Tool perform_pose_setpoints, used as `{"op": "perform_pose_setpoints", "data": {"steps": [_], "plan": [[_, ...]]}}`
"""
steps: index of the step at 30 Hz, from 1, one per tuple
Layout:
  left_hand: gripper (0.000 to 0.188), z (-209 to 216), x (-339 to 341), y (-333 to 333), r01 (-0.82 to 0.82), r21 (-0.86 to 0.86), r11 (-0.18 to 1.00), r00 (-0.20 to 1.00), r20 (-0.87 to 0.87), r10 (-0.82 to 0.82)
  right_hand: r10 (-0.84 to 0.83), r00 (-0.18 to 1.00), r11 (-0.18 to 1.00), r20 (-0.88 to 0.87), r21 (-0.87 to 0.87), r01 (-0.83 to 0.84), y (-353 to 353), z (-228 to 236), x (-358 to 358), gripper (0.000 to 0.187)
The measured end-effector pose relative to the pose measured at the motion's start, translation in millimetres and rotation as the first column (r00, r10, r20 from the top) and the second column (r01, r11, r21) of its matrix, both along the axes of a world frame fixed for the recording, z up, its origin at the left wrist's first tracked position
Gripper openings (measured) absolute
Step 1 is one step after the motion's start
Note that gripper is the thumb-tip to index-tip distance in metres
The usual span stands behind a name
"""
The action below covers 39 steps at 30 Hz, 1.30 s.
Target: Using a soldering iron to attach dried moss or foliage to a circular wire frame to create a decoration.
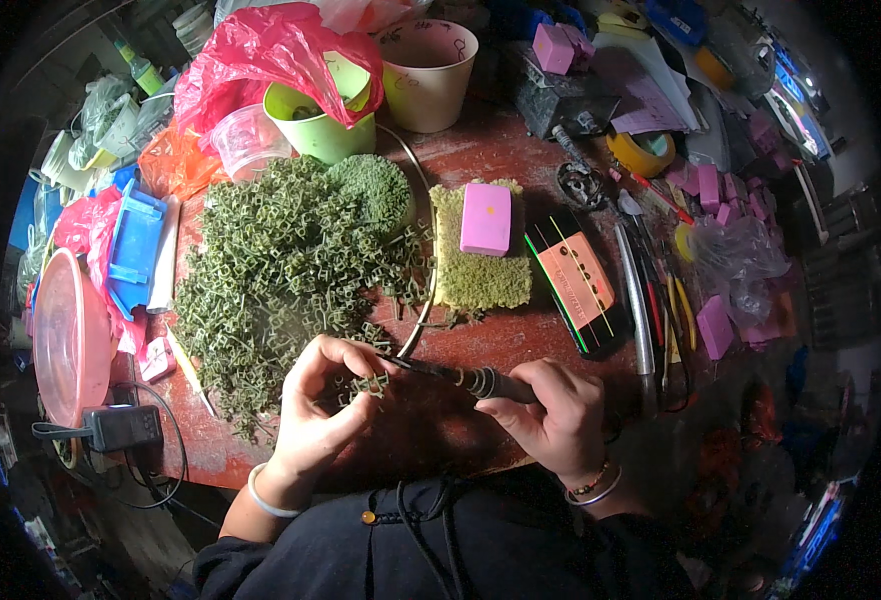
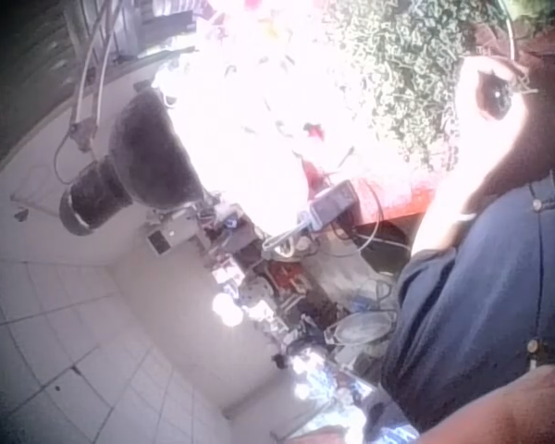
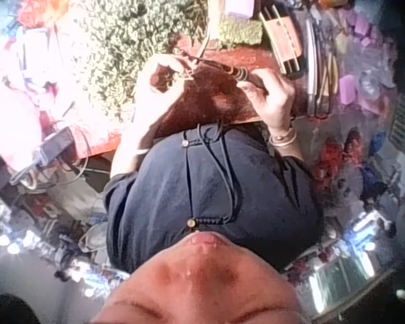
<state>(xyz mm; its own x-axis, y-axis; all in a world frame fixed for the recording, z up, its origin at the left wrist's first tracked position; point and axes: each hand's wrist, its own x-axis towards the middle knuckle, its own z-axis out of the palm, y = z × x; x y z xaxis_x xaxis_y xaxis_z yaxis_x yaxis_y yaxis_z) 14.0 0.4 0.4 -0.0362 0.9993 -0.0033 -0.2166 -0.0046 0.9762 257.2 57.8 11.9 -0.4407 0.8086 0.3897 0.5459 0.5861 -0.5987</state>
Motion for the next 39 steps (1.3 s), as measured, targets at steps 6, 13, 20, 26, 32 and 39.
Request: {"op": "perform_pose_setpoints", "data": {"steps": [6, 13, 20, 26, 32, 39], "plan": [[0.021, 0.5, -2.4, -1.4, -0.008, -0.013, 1.0, 0.996, -0.087, 0.006, 0.015, 1.0, 1.0, 0.016, 0.004, -0.015, -1.1, 6.7, 1.7, 0.04], [0.02, -0.6, -0.8, 0.3, 0.04, -0.007, 0.999, 0.999, 0.017, -0.039, 0.019, 1.0, 1.0, 0.014, -0.008, -0.019, -2.3, 8.6, 0.8, 0.041], [0.02, -3.9, -0.4, -0.8, 0.015, -0.054, 0.998, 0.999, -0.032, -0.017, 0.043, 0.998, 0.999, 0.048, 0.004, -0.043, -2.5, 9.0, 4.4, 0.043], [0.019, -11.0, -3.1, -0.8, 0.04, 0.016, 0.999, 0.991, -0.132, -0.037, 0.048, 0.995, 0.998, 0.084, 0.024, -0.05, -5.1, 11.0, 2.7, 0.042], [0.018, -11.0, -2.3, -0.6, 0.027, -0.007, 1.0, 0.993, -0.114, -0.028, 0.049, 0.988, 0.998, 0.149, 0.038, -0.056, -6.2, 10.7, 2.4, 0.041], [0.017, -11.0, -3.1, -0.4, 0.02, 0.017, 1.0, 0.985, -0.169, -0.017, 0.044, 0.985, 0.998, 0.17, 0.031, -0.05, -6.8, 9.6, 1.7, 0.041]]}}
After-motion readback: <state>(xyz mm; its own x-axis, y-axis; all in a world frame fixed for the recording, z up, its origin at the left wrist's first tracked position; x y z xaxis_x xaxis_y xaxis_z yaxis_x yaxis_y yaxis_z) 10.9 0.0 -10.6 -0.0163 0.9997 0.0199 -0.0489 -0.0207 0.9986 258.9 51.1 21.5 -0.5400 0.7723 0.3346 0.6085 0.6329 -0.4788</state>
